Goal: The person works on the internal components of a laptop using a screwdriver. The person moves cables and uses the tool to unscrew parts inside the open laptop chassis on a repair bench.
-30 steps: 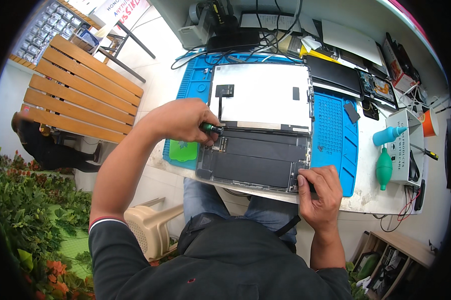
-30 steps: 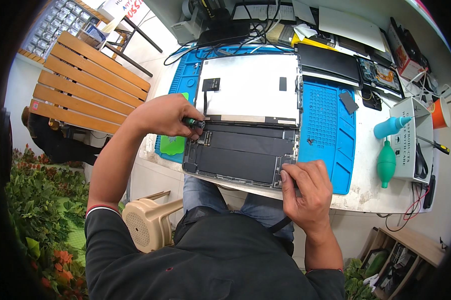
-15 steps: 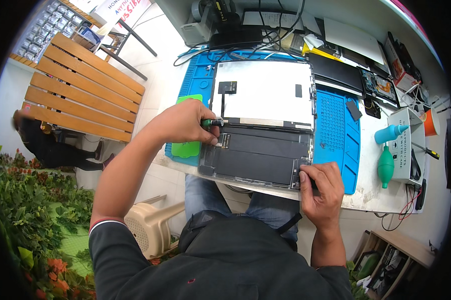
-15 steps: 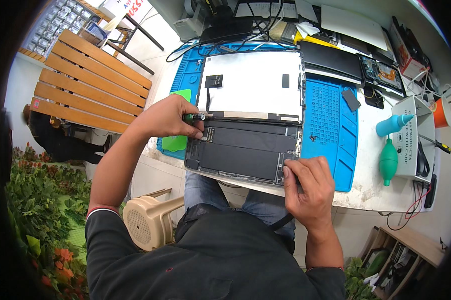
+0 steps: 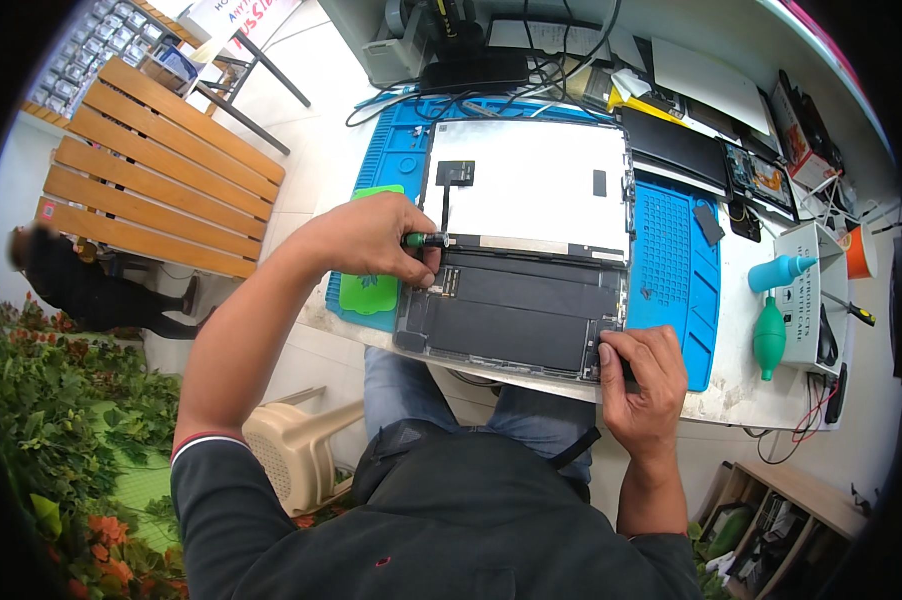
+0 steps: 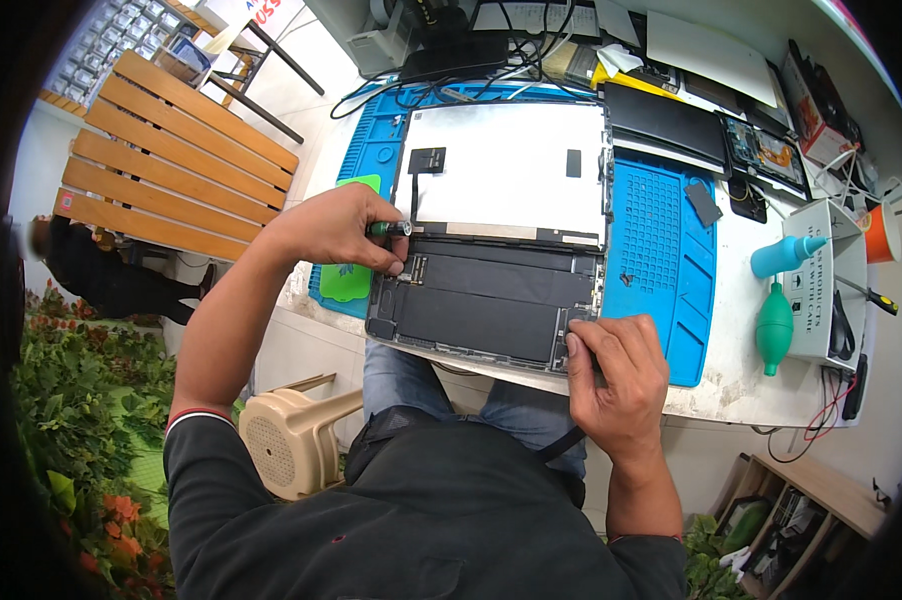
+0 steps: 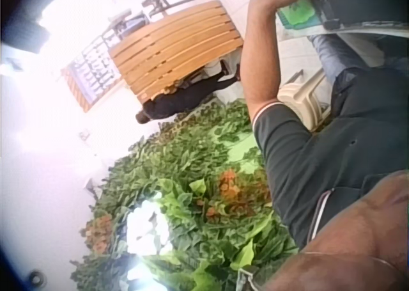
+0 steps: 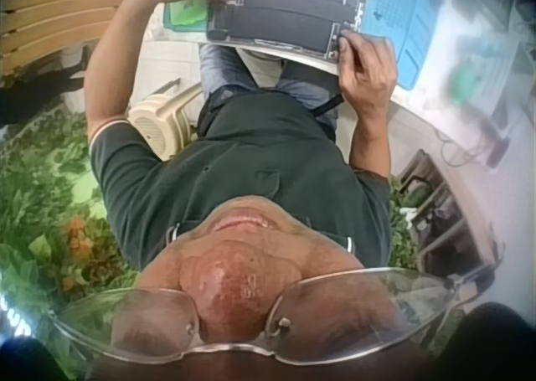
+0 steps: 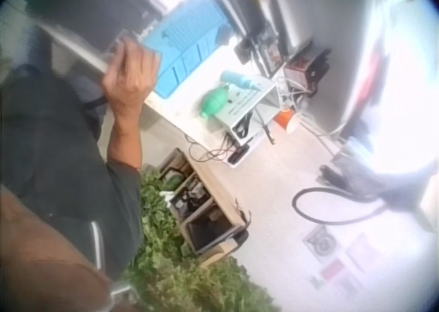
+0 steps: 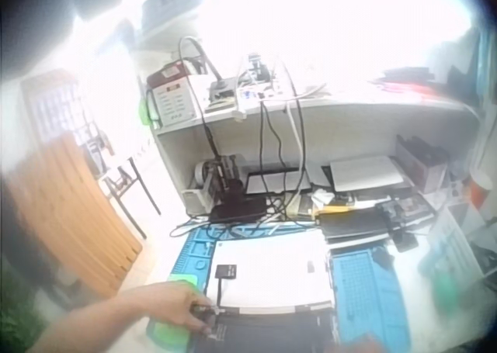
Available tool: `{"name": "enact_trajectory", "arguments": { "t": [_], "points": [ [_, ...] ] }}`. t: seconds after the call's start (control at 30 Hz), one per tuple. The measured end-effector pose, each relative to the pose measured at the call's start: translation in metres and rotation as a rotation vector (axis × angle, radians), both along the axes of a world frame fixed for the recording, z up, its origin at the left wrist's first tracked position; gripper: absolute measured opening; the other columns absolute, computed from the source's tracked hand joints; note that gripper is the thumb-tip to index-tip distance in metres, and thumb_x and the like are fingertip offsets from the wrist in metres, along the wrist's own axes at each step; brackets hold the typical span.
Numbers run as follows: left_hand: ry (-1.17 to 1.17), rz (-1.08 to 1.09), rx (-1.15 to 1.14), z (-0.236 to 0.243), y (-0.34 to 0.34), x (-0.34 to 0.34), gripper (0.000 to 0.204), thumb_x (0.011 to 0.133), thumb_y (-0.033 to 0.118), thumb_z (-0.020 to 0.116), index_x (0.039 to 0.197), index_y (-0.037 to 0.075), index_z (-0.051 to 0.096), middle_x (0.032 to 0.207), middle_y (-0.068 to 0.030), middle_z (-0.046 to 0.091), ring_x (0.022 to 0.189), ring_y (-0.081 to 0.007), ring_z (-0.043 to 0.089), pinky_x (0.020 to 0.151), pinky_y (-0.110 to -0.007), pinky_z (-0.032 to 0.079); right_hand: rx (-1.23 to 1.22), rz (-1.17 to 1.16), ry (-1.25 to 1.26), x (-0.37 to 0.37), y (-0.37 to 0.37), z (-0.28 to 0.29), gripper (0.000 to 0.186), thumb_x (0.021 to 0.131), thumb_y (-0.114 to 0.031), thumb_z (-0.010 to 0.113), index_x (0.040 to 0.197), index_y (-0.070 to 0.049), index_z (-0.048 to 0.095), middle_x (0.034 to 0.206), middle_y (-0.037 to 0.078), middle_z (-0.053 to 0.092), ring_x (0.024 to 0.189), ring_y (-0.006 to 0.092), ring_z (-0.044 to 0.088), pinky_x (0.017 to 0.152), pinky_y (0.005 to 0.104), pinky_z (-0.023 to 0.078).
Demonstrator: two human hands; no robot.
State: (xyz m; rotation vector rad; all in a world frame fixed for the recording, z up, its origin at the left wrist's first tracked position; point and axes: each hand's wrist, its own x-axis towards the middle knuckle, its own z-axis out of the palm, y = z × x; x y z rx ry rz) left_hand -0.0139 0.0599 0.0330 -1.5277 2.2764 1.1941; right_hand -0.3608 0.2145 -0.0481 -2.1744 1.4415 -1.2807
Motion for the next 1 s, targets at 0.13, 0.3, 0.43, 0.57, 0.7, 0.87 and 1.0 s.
{"name": "enact_trajectory", "arguments": {
  "t": [0.13,0.3,0.43,0.57,0.7,0.87,1.0],
  "points": [
    [0.038,-0.020,-0.034,-0.001,0.002,0.004,0.020,0.086,0.022,0.093,0.094,0.006,0.084,0.075,-0.0018,0.072,0.071,-0.0124,0.064,0.068,-0.031,0.050,0.006,-0.002,0.002,0.001,0.000,0.001,0.019,0.088,0.006,0.083,0.105,-0.001,0.079,0.095,0.011,0.075,0.085,0.0294,0.067,0.073,0.0392,0.053],
    [0.270,0.196,-0.172,-0.004,0.019,0.018,0.019,0.091,0.020,0.088,0.095,0.002,0.083,0.077,-0.0039,0.073,0.073,-0.0111,0.064,0.070,-0.031,0.052,0.012,-0.002,0.000,0.000,0.001,0.001,0.018,0.088,0.005,0.083,0.105,-0.001,0.079,0.095,0.011,0.075,0.085,0.0295,0.067,0.073,0.0394,0.053],
    [0.111,0.380,-0.245,0.002,0.042,0.011,0.022,0.091,0.018,0.086,0.097,-0.002,0.083,0.079,-0.0054,0.074,0.074,-0.0107,0.065,0.071,-0.031,0.053,0.007,-0.003,0.009,-0.001,0.001,0.001,0.019,0.087,0.005,0.083,0.105,-0.001,0.079,0.095,0.011,0.075,0.085,0.0299,0.067,0.073,0.0398,0.053],
    [0.126,0.479,-0.343,-0.015,0.067,-0.005,0.021,0.090,0.017,0.086,0.098,-0.003,0.084,0.078,-0.0057,0.075,0.071,-0.0106,0.064,0.068,-0.030,0.053,-0.005,0.010,-0.003,-0.001,0.002,0.000,0.021,0.086,0.005,0.084,0.105,-0.001,0.079,0.095,0.011,0.074,0.086,0.0302,0.067,0.073,0.0402,0.053],
    [0.078,0.538,-0.447,-0.023,0.076,-0.017,0.021,0.088,0.018,0.086,0.098,-0.001,0.086,0.076,-0.0062,0.076,0.070,-0.0098,0.065,0.068,-0.029,0.053,-0.010,0.033,-0.035,-0.004,0.002,-0.002,0.021,0.086,0.005,0.084,0.105,-0.001,0.079,0.096,0.011,0.074,0.086,0.0302,0.067,0.074,0.0405,0.053],
    [-0.010,0.614,-0.413,-0.018,0.075,-0.026,0.022,0.084,0.020,0.086,0.095,0.001,0.087,0.075,-0.0084,0.078,0.071,-0.0128,0.071,0.070,-0.030,0.056,-0.016,0.059,-0.088,-0.007,0.001,-0.005,0.020,0.086,0.004,0.083,0.105,-0.001,0.079,0.097,0.011,0.074,0.086,0.0301,0.067,0.075,0.0408,0.054],
    [0.009,0.669,-0.384,-0.029,0.072,-0.016,0.022,0.081,0.022,0.086,0.093,0.004,0.088,0.073,-0.0111,0.077,0.068,-0.0170,0.073,0.068,-0.033,0.057,0.000,0.090,-0.123,-0.011,0.001,-0.007,0.020,0.087,0.003,0.082,0.106,-0.001,0.079,0.097,0.011,0.074,0.087,0.0305,0.067,0.076,0.0412,0.054]
  ]
}}
